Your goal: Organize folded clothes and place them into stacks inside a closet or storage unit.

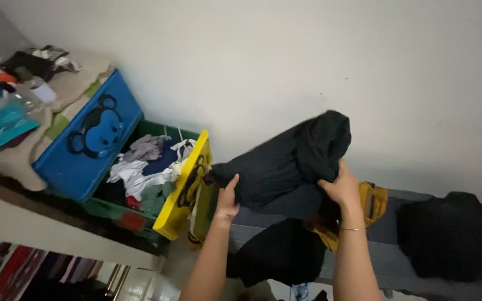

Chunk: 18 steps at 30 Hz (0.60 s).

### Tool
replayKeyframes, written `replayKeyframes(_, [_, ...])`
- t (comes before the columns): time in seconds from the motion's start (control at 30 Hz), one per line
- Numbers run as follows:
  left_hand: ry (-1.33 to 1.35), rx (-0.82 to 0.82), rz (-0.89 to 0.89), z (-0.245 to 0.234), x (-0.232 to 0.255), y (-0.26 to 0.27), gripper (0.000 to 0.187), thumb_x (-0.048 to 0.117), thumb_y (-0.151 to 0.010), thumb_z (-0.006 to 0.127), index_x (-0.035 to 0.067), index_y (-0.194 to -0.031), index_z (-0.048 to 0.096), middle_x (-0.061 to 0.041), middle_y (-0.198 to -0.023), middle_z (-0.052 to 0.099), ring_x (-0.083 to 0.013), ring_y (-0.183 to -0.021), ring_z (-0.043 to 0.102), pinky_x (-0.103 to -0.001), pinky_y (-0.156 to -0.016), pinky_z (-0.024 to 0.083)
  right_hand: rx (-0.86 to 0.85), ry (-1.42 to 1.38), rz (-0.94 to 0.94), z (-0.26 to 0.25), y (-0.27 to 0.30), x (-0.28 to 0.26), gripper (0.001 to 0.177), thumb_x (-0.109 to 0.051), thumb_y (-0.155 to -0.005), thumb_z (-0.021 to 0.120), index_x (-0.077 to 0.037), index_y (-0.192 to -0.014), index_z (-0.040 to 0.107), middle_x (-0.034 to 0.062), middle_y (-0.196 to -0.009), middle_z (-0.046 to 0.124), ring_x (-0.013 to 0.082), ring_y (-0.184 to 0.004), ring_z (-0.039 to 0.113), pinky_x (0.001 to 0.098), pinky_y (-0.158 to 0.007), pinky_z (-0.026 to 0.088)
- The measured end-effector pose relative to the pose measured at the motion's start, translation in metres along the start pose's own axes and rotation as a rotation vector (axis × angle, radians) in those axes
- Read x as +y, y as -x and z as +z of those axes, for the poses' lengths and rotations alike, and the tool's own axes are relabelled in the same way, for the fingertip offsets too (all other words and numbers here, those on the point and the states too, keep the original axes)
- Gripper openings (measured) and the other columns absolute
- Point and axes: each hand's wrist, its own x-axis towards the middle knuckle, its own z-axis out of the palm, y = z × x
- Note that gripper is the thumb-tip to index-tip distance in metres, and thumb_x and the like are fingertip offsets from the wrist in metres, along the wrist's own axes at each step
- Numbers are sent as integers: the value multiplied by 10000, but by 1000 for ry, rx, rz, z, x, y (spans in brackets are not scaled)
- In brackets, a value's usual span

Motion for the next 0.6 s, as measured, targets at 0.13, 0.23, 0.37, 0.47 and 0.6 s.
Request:
replayKeyframes(0.13, [-144, 268, -171, -17, -19, -12, 694, 294, -829, 742, -22, -1413, 542, -125, -1419, 613, -298, -1259, 592, -433, -955, 492, -5, 145, -2, 2, 21, -5, 921, -246, -586, 863, -148, -1442, 536, 248, -1271, 679, 466, -1182, 629, 531, -970, 521])
replayKeyframes(0.23, [-368, 587, -92, -83, -46, -48, 812, 307, -899, 802, -120, -1471, 415, -218, -1459, 536, -345, -1314, 557, -420, -1048, 485, -237, 449, 240, 36, 40, 29, 1109, -533, -554, 955, -196, -1487, 460, 234, -1339, 572, 441, -1236, 569, 556, -970, 499])
replayKeyframes(0.37, [-180, 721, -63, -104, -26, -33, 956, 282, -820, 790, -106, -1541, 298, -230, -1543, 476, -384, -1328, 565, -483, -1050, 524, -405, 341, 141, 91, 61, 113, 964, -620, -620, 918, -241, -1429, 554, 211, -1360, 575, 419, -1269, 565, 522, -1035, 503])
replayKeyframes(0.47, [-197, 814, -186, -81, -13, 0, 1069, 355, -836, 795, -56, -1607, 179, -231, -1608, 370, -404, -1371, 498, -506, -1087, 486, -360, 364, 99, 68, 70, 75, 920, -527, -598, 925, -270, -1404, 562, 164, -1410, 544, 400, -1324, 519, 558, -1057, 480])
replayKeyframes(0.6, [-615, 624, -370, -78, -36, 29, 1127, 402, -862, 840, -77, -1614, 149, -242, -1645, 294, -387, -1450, 394, -487, -1171, 363, -303, 585, 189, 39, 76, 26, 1054, -268, -533, 972, -307, -1465, 482, 134, -1604, 298, 458, -1462, 281, 720, -1019, 339])
